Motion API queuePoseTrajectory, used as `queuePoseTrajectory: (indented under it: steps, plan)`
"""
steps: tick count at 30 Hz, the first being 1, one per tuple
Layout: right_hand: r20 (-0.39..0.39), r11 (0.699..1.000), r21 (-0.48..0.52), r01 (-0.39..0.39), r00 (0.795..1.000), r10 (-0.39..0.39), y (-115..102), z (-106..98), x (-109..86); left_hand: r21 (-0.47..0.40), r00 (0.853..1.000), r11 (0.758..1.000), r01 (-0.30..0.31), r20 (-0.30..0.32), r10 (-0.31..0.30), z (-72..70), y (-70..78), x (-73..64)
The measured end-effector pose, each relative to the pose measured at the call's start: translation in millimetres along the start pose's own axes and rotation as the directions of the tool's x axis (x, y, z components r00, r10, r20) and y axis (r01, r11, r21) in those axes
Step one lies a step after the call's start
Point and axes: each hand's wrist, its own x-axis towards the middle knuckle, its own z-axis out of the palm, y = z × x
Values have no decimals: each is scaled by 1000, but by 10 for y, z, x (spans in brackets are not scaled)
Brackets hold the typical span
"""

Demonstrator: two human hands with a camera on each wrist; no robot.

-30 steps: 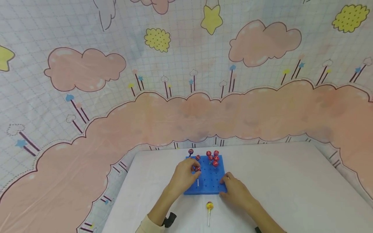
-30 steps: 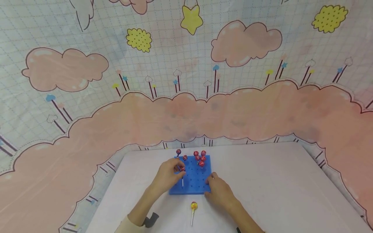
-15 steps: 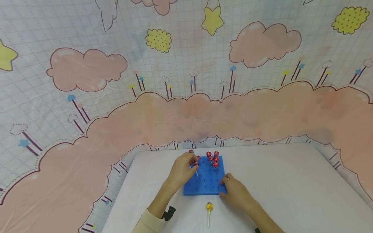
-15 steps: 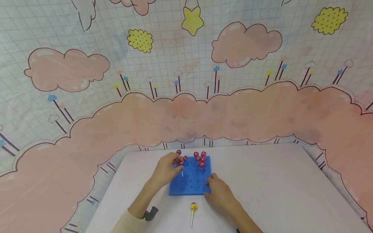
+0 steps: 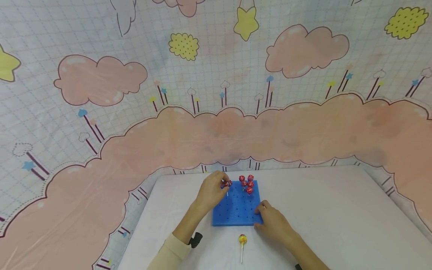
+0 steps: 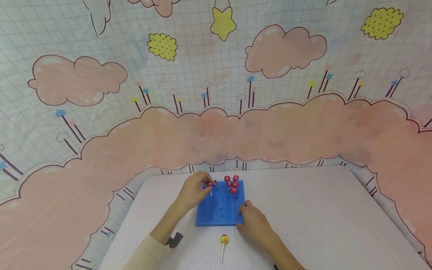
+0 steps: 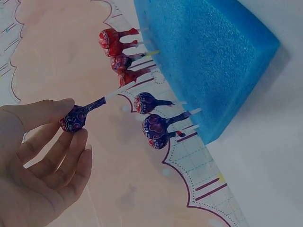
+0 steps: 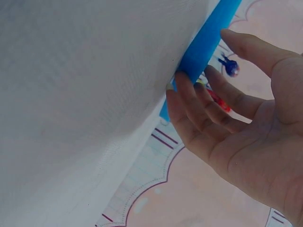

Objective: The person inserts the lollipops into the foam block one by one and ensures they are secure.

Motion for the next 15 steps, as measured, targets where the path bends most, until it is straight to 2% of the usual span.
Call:
queuePoseTrajectory:
  steps: [4,15]
  plan:
    - [-8,1000,-4,8,1000,-8,13,8,4,36,1000,999,2,0,-2,15,-22,51]
    - [-9,1000,-1,5,1000,-5,18,7,21,54,1000,998,23,19,-24,100,-126,156]
